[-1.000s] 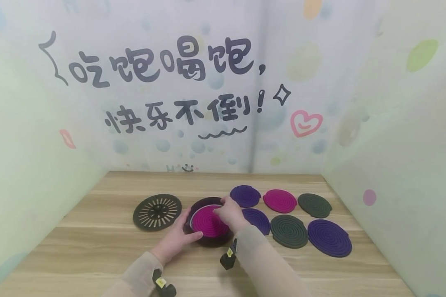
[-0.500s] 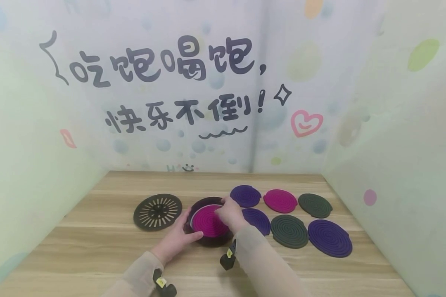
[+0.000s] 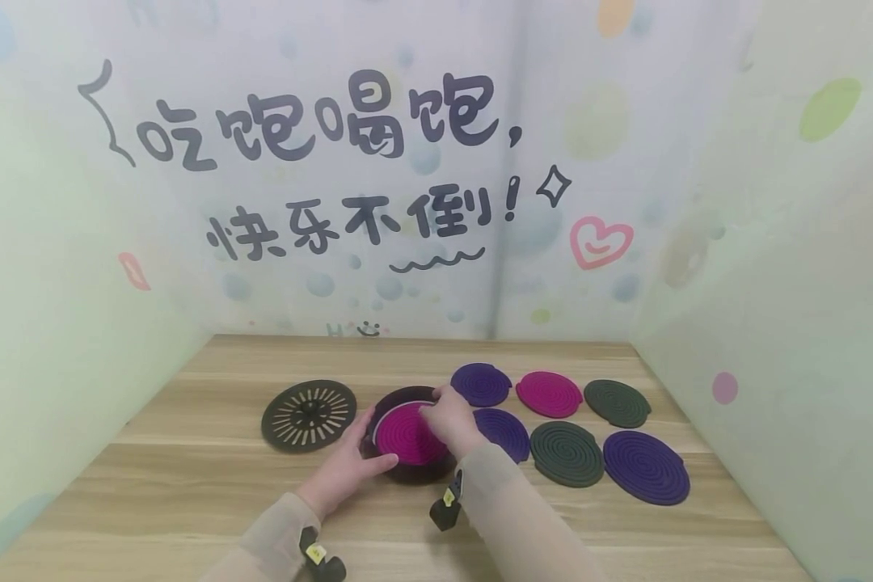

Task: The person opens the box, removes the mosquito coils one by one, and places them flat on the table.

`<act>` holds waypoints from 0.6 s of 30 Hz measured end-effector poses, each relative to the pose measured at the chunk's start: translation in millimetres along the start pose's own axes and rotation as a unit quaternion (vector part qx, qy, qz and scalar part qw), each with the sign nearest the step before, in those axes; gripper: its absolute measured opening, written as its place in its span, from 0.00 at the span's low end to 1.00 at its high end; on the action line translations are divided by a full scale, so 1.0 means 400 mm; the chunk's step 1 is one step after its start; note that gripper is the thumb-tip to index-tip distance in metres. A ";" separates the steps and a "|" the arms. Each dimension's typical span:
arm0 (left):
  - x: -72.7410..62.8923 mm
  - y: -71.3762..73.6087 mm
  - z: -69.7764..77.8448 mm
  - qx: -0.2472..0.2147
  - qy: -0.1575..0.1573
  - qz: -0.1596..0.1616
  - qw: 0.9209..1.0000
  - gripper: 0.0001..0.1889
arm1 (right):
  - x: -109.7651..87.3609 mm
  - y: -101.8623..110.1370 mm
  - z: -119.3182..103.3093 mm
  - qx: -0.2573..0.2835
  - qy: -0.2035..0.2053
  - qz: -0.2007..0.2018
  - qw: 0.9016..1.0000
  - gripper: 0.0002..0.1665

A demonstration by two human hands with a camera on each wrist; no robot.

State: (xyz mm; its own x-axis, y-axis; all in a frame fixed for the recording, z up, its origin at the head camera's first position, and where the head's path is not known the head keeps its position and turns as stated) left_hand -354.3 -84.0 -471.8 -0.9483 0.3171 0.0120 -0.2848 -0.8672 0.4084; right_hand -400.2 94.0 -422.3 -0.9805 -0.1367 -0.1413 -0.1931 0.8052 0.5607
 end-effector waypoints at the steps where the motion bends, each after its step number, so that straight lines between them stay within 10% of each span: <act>1: 0.000 0.000 -0.001 0.000 0.000 0.001 1.000 0.55 | 0.001 0.000 0.000 0.005 0.002 0.001 1.000 0.26; 18: 0.001 0.000 -0.003 0.007 -0.003 0.005 1.000 0.54 | -0.009 0.010 0.001 0.112 0.022 0.016 0.993 0.28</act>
State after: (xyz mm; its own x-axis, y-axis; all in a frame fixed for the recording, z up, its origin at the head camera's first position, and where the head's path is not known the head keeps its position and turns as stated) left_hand -354.7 -84.5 -472.9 -0.9504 0.3104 0.0211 -0.2732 -0.8650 0.4210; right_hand -397.4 98.1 -419.7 -0.9876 -0.1307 -0.0870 -0.1538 0.9167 0.3688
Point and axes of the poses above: each hand's wrist, its own x-axis towards the middle knuckle, its own y-axis out of the back of the hand, z = x × y, the point moved 7 cm from there along x, towards the middle knuckle, and after that the axes turned 9 degrees about -z, right-handed, at the moved point
